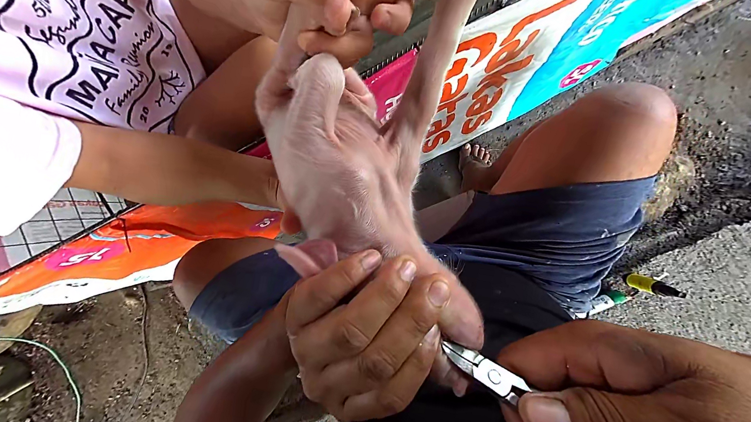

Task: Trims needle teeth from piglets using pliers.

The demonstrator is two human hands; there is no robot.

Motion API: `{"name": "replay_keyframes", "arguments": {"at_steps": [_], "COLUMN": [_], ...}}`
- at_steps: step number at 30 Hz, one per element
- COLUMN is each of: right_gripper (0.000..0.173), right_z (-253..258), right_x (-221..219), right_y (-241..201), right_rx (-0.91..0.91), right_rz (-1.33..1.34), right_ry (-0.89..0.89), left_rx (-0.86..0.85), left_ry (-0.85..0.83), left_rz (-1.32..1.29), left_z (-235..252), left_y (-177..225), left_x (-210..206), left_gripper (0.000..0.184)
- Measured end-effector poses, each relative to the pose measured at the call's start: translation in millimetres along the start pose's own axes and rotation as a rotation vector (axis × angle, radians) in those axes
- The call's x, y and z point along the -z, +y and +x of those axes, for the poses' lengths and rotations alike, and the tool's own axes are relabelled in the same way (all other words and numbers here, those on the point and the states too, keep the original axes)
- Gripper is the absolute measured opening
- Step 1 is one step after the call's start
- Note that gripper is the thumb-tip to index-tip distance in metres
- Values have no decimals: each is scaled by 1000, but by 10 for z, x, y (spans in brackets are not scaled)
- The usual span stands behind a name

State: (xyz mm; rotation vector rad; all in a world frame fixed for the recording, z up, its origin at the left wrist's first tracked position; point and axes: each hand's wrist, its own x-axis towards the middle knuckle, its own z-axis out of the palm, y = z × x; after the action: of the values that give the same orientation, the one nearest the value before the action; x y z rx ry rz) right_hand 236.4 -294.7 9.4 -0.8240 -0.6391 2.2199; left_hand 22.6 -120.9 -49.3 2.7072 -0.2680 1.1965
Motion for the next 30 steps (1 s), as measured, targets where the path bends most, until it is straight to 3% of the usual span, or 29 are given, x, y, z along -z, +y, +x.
{"name": "replay_keyframes", "arguments": {"at_steps": [30], "right_gripper": [32], "right_z": [22], "right_x": [63], "right_y": [-142], "right_rx": [-31], "right_rz": [-13], "right_ry": [-23], "left_rx": [-31], "left_ry": [-14], "left_rz": [-2], "left_z": [53], "left_y": [-116], "left_x": [18], "left_gripper": [21]}}
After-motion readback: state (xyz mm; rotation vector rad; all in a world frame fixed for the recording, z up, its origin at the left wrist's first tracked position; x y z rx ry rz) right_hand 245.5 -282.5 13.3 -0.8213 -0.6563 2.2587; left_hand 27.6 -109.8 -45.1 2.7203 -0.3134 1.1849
